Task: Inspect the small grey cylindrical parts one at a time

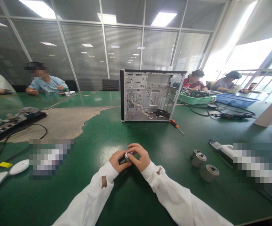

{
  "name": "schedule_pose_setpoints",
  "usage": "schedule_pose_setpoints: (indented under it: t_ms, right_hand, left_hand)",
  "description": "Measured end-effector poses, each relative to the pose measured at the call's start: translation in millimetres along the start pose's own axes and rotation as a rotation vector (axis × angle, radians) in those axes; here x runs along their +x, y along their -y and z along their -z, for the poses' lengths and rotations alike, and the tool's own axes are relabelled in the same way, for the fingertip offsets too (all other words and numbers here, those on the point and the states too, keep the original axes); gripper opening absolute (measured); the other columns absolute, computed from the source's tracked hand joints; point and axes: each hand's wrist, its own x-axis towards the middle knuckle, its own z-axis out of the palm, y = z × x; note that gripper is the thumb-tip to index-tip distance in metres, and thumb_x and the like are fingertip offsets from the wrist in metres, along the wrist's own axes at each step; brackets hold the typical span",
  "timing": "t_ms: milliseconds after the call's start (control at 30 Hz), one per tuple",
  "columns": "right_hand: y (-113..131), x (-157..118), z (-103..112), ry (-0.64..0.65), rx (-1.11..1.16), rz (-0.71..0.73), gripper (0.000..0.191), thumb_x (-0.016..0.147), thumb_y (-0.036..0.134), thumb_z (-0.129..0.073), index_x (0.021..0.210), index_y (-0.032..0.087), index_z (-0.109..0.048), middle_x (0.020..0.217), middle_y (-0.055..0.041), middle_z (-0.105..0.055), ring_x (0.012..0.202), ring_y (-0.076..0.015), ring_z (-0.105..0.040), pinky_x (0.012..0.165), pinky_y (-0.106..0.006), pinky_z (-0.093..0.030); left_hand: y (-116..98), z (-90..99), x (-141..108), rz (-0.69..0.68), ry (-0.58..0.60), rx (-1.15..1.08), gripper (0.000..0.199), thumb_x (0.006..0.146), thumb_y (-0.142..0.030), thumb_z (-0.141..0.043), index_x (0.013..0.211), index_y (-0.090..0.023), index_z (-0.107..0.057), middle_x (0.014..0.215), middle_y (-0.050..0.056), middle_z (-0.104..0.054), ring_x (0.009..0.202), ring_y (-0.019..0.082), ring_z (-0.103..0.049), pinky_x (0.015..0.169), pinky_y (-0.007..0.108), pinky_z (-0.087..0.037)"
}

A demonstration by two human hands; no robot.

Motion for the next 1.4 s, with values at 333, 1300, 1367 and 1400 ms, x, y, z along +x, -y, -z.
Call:
schedule_pose_setpoints:
  t_ms: [333,1300,1367,1400]
  right_hand:
    - [-35,8,17,-0.01,-0.285,-0.065,0.009,0.07,0.021,-0.052,0.075,0.018,-0.058,0.069,-0.0011,-0.055,0.059,-0.0103,-0.049,0.057,-0.023,-0.041]
    - [-76,11,67,0.007,-0.559,-0.086,0.033,0.063,0.004,-0.039,0.09,0.016,-0.054,0.077,-0.003,-0.053,0.067,-0.0122,-0.05,0.066,-0.025,-0.041]
    - [-62,10,59,-0.04,-0.477,-0.014,0.031,0.066,0.007,-0.04,0.093,0.018,-0.052,0.079,-0.0032,-0.052,0.065,-0.012,-0.05,0.065,-0.026,-0.042]
    - [-54,9,53,-0.034,-0.434,0.016,0.031,0.067,0.009,-0.042,0.095,0.018,-0.051,0.081,-0.0035,-0.052,0.065,-0.012,-0.05,0.064,-0.026,-0.042]
  left_hand:
    - [10,5.2,3,0.105,-0.111,0.197,0.038,0.06,-0.031,-0.058,0.096,-0.018,-0.053,0.092,0.005,-0.061,0.088,0.021,-0.054,0.083,0.035,-0.038]
    - [50,21.7,15,0.329,-0.335,0.119,0.042,0.051,0.007,-0.038,0.084,-0.018,-0.05,0.084,0.002,-0.06,0.083,0.014,-0.057,0.081,0.028,-0.041]
    - [48,21.2,15,0.316,-0.316,0.1,0.042,0.051,0.007,-0.037,0.082,-0.018,-0.05,0.083,0.002,-0.061,0.082,0.014,-0.058,0.08,0.026,-0.042]
    - [46,20.8,14,0.304,-0.305,0.087,0.041,0.051,0.006,-0.037,0.082,-0.018,-0.05,0.082,0.001,-0.061,0.081,0.014,-0.058,0.079,0.026,-0.042]
